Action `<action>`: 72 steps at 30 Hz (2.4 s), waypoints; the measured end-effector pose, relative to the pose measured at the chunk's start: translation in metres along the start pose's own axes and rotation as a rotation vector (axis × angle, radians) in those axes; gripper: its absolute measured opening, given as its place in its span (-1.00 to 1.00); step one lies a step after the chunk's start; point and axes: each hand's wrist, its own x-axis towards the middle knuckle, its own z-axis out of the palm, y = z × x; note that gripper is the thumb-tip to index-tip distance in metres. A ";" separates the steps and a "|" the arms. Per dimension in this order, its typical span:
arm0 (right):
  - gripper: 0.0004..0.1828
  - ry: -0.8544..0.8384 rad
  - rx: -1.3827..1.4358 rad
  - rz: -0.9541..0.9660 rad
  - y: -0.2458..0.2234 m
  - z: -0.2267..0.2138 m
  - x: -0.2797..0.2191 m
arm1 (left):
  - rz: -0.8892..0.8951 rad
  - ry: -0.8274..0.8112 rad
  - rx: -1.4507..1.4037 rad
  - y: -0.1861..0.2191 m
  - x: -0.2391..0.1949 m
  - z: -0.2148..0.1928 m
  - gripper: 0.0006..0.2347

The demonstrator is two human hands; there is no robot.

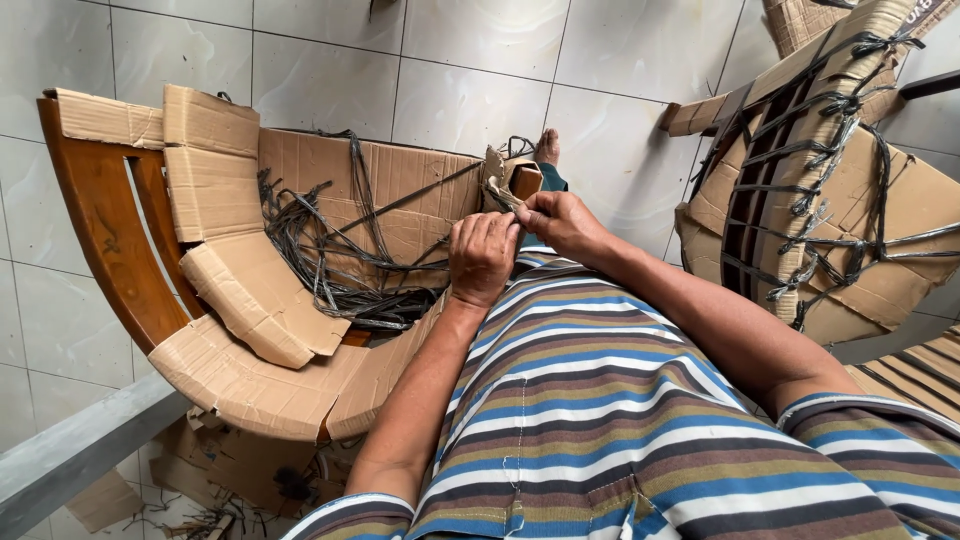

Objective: The person weaves dark strips of material through holes in a cardboard template attached to a wooden chair frame. They pull the strips through, tie knots, and adjust the tension to secure the strips in place. The person works on two chairs, moving between them to continue the weaving process.

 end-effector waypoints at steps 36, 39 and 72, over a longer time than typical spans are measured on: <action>-0.75 -0.210 -0.955 -1.023 -0.014 0.063 0.005 | -0.127 -0.849 0.151 0.025 -0.033 -0.020 -0.58; -0.77 -0.197 -1.190 -1.010 0.021 0.056 0.022 | -0.418 -0.714 -0.020 0.023 -0.055 0.003 -0.66; -0.88 0.085 -1.319 -1.089 0.010 0.050 0.016 | -0.889 -0.866 -0.616 0.004 -0.067 -0.078 -0.14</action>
